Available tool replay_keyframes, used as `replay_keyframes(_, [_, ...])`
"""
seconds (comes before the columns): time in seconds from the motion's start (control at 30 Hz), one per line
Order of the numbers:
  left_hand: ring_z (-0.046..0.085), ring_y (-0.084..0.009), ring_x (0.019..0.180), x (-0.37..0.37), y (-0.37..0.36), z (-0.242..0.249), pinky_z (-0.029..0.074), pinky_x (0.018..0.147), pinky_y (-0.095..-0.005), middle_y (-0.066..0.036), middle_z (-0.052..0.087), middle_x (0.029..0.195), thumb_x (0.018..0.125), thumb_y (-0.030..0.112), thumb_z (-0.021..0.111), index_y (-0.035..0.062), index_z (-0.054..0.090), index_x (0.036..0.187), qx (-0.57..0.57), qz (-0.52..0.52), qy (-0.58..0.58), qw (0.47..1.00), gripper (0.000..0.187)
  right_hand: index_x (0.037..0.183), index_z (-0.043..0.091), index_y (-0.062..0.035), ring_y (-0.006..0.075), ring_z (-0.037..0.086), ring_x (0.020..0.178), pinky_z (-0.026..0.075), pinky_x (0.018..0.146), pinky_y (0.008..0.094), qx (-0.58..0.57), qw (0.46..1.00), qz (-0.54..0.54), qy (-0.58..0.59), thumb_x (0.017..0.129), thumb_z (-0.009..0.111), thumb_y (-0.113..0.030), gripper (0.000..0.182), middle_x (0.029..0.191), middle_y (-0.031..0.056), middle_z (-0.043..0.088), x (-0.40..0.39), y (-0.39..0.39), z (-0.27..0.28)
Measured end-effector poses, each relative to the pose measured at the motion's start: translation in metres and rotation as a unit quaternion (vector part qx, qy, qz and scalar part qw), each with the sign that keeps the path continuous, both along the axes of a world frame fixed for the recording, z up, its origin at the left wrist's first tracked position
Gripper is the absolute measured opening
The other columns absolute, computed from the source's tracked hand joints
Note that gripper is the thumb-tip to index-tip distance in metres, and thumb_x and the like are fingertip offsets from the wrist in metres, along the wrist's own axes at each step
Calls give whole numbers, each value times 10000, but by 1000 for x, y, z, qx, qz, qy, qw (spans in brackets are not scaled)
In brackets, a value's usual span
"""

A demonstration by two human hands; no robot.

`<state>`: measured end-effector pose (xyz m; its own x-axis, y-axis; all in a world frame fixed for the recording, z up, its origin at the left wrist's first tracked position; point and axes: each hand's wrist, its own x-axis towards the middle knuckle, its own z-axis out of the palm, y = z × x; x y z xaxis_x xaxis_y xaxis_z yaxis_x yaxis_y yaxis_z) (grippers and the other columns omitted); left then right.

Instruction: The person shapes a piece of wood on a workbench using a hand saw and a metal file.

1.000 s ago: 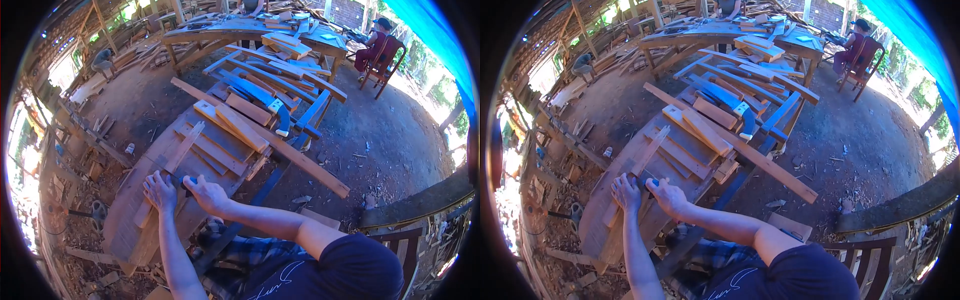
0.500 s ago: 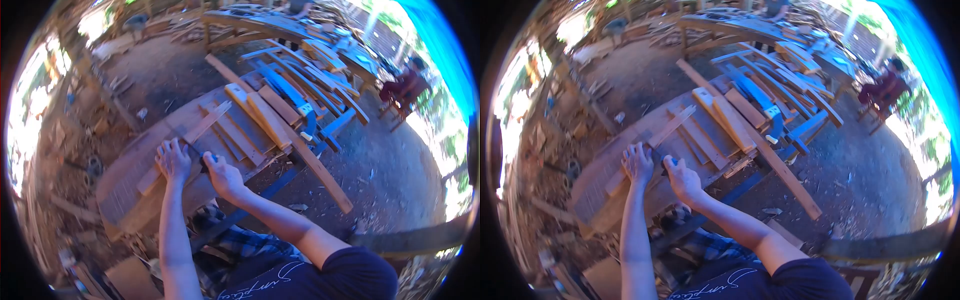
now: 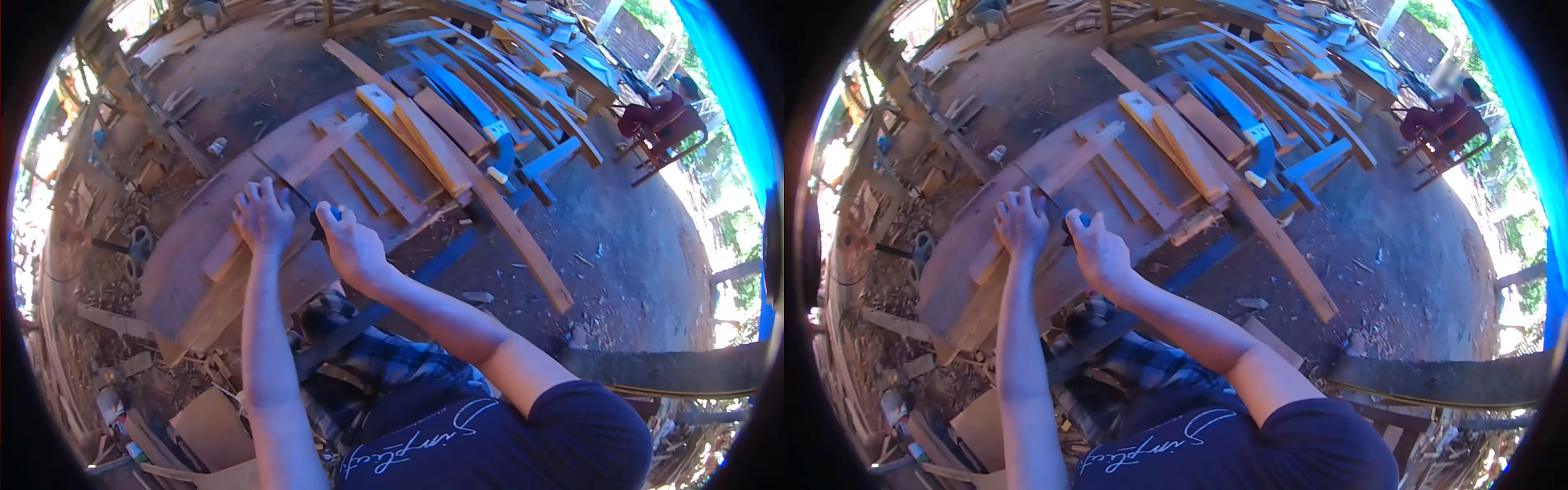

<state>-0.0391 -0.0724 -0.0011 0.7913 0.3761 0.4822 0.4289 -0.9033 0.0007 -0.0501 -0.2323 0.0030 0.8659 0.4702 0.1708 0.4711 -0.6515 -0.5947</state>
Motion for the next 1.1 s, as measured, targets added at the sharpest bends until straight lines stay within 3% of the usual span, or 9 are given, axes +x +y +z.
replay_keyframes(0.17, [497, -297, 1046, 1, 0, -7, 402, 842, -465, -88, 533, 1076, 900, 366, 568, 125, 545, 1135, -32, -30, -9, 999, 338, 1183, 392, -159, 440, 651, 699, 526, 545, 488, 14, 998, 1, -56, 887, 485, -83, 320, 945, 254, 563, 31, 26, -8])
replay_keyframes(0.43, [491, -302, 1052, 1, -2, -5, 393, 857, -468, -99, 531, 1086, 906, 381, 550, 123, 542, 1138, -36, -20, 6, 999, 347, 1167, 417, -154, 446, 633, 840, 518, 707, 513, 5, 999, -14, 46, 883, 488, -88, 301, 994, 225, 572, 0, -6, 4])
replay_keyframes(0.63, [507, -309, 1039, 2, 1, -8, 418, 828, -468, -104, 534, 1062, 901, 375, 549, 127, 536, 1063, 4, -10, 1, 1000, 297, 1154, 394, -144, 445, 632, 783, 526, 661, 507, 51, 998, 25, -28, 885, 500, -108, 291, 942, 236, 578, 30, 21, 3])
replay_keyframes(0.8, [506, -311, 1037, 3, -4, -4, 417, 831, -457, -95, 536, 1064, 899, 377, 548, 129, 543, 1087, -19, -12, -22, 1000, 311, 1148, 422, -150, 419, 645, 827, 527, 689, 511, 9, 1000, 2, 8, 901, 466, -120, 253, 950, 212, 592, 2, -15, 3])
replay_keyframes(0.97, [506, -307, 1040, 0, 2, -9, 416, 835, -450, -85, 537, 1077, 892, 375, 555, 136, 556, 1102, -17, -40, -38, 998, 318, 1164, 415, -154, 435, 640, 811, 527, 664, 512, 1, 1000, 3, -18, 906, 471, -143, 264, 938, 224, 587, 30, 31, 4])
replay_keyframes(1.1, [508, -294, 1044, 4, -2, -7, 420, 834, -449, -67, 551, 1064, 864, 394, 582, 149, 574, 1100, -13, 8, 11, 1000, 340, 1169, 413, -157, 447, 640, 759, 532, 631, 512, 19, 999, -13, -33, 907, 466, -127, 269, 936, 242, 583, 28, 22, -7])
